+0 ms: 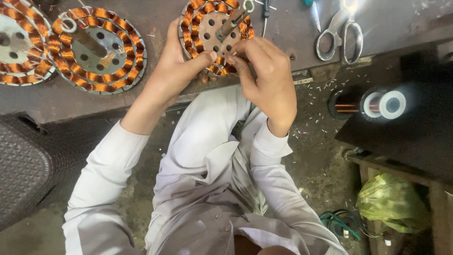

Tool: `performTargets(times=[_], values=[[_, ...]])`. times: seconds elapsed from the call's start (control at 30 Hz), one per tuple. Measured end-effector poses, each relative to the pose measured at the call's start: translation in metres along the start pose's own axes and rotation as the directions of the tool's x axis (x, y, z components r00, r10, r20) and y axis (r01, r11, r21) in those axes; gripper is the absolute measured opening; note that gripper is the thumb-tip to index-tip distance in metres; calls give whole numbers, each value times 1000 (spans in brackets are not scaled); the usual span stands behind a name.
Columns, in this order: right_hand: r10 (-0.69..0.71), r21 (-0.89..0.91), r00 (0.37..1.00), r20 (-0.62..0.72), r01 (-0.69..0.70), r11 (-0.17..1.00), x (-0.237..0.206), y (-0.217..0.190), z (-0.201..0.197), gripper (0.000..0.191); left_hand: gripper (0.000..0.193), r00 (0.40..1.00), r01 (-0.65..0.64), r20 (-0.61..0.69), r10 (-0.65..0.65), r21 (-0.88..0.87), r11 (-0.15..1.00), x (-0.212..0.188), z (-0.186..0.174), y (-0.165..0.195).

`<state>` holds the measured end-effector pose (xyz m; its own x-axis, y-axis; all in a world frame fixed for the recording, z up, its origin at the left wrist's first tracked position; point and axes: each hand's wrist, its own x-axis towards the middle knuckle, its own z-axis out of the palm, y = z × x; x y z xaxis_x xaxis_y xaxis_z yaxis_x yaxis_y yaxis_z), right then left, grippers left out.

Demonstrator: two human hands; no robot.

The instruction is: The person inserts white plastic spacers into the slots of a copper-wound stator, using a screwdriver to push them in and scissors to trim excess material. The person handles multiple stators on a workbench.

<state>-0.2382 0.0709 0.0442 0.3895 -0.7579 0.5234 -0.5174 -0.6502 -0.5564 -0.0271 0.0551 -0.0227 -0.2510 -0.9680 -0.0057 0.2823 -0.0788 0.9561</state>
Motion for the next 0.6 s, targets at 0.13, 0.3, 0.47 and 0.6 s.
performTargets(times=[0.13,0.3,0.47,0.6], values=[[-7,-35,1000,-3,7,999,0,-1,1,17,74,1000,8,-5,-8,12,1000,0,0,0],[-1,3,1000,29,0,1000,1,1,-2,20,73,1000,-4,3,4,1,1000,1,0,0],[-17,-19,1000,15,17,1000,2,1,-1,20,74,1000,8,-4,-8,5,1000,1,0,0],[-15,6,999,40,15,1000,0,0,-1,20,74,1000,4,-1,-4,0,1000,2,-1,-1]])
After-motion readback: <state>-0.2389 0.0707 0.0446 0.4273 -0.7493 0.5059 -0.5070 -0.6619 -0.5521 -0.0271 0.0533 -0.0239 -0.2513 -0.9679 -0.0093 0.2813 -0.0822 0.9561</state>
